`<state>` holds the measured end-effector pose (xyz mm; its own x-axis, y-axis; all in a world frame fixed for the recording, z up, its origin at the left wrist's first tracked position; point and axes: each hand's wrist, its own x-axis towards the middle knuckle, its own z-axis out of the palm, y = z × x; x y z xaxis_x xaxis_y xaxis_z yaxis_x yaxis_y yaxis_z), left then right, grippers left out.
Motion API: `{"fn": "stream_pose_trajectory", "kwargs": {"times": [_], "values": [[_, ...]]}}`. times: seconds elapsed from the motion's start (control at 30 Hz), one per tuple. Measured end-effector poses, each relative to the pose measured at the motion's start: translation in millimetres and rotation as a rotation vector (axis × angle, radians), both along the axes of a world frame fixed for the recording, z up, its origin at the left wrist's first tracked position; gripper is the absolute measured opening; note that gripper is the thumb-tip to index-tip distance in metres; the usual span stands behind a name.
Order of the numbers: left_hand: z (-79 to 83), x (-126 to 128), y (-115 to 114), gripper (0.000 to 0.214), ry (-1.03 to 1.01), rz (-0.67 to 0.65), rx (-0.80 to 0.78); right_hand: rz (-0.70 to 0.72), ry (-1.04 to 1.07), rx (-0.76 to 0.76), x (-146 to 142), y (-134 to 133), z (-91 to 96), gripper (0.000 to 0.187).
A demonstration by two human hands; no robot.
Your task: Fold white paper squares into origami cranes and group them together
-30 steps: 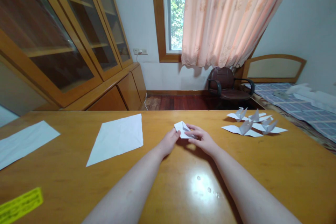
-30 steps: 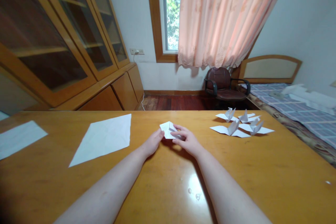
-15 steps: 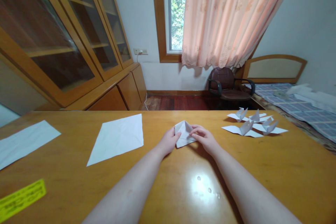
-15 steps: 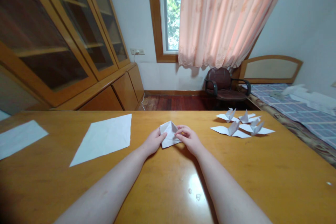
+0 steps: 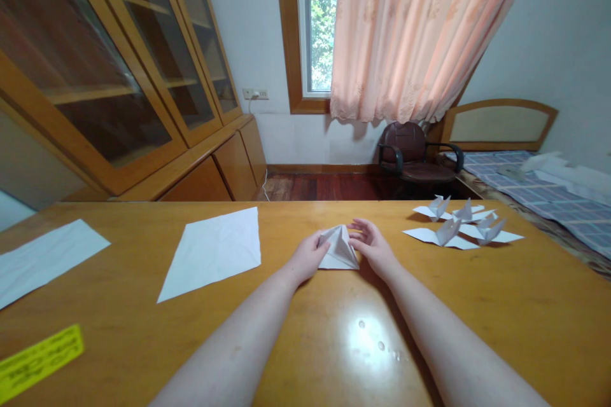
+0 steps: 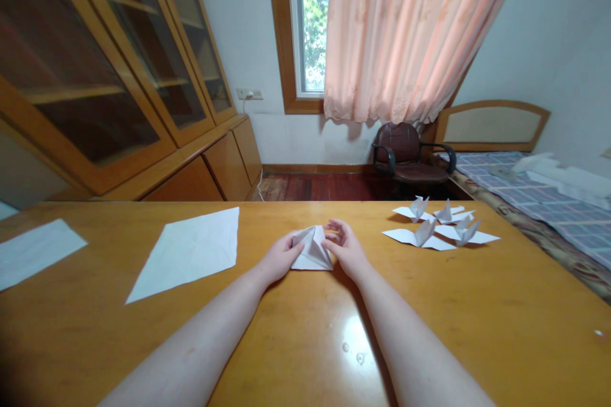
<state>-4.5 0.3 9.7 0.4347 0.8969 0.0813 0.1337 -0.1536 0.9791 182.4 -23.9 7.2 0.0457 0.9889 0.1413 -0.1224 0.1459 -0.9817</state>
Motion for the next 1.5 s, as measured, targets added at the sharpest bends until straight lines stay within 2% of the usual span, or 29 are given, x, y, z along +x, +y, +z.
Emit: {"fn": "stream_pose_trajectory", "kwargs": {"times": [0.1, 0.2, 0.3, 0.4, 0.6, 0.73, 0.93, 1.03, 1.17, 1.33, 1.5], "values": [[3.2, 1, -2, 0.036, -0.016, -0.057, -0.017, 0.023, -0.051, -0.012, -1, 1, -3.2, 0.07], [6.6, 1, -4, 0.034, 0.009, -0.07, 0.014, 0.061, -0.059, -0.07, -2, -2, -0.9, 0.071], [9.3, 1, -4, 0.034, 0.026, -0.078, 0.054, 0.084, -0.081, -0.118, -2, -5, 3.7, 0.062], [9.4, 1, -4, 0.034, 0.033, -0.087, 0.059, 0.014, -0.137, -0.115, -2, -4, 5.6, 0.054], [4.5, 0, -3, 0.035, 0.152, 0.017, 0.106, -0.046, -0.3, -0.086, 0, -2, 3.9, 0.03], [2.2, -2, -1, 0.04, 0.222, 0.049, 0.18, -0.071, -0.47, -0.101, 1, -4, 5.3, 0.025], [-4.5, -3, 4, 0.057, 0.315, 0.143, 0.21, -0.094, -0.742, -0.1, 3, -2, 1.5, 0.019], [-7.2, -4, 6, 0.057, 0.381, 0.167, 0.257, -0.098, -0.771, -0.082, 4, 0, -3.4, 0.026], [-9.7, -5, 7, 0.045, 0.427, 0.143, 0.34, -0.09, -0.731, -0.065, 5, 1, -8.2, 0.032], [-10.1, -5, 7, 0.042, 0.483, 0.157, 0.34, -0.109, -0.723, -0.064, 6, 2, -10.1, 0.042], [-5.1, -4, 5, 0.041, 0.592, 0.129, 0.362, -0.125, -0.75, -0.092, 5, 3, -10.5, 0.061]]}}
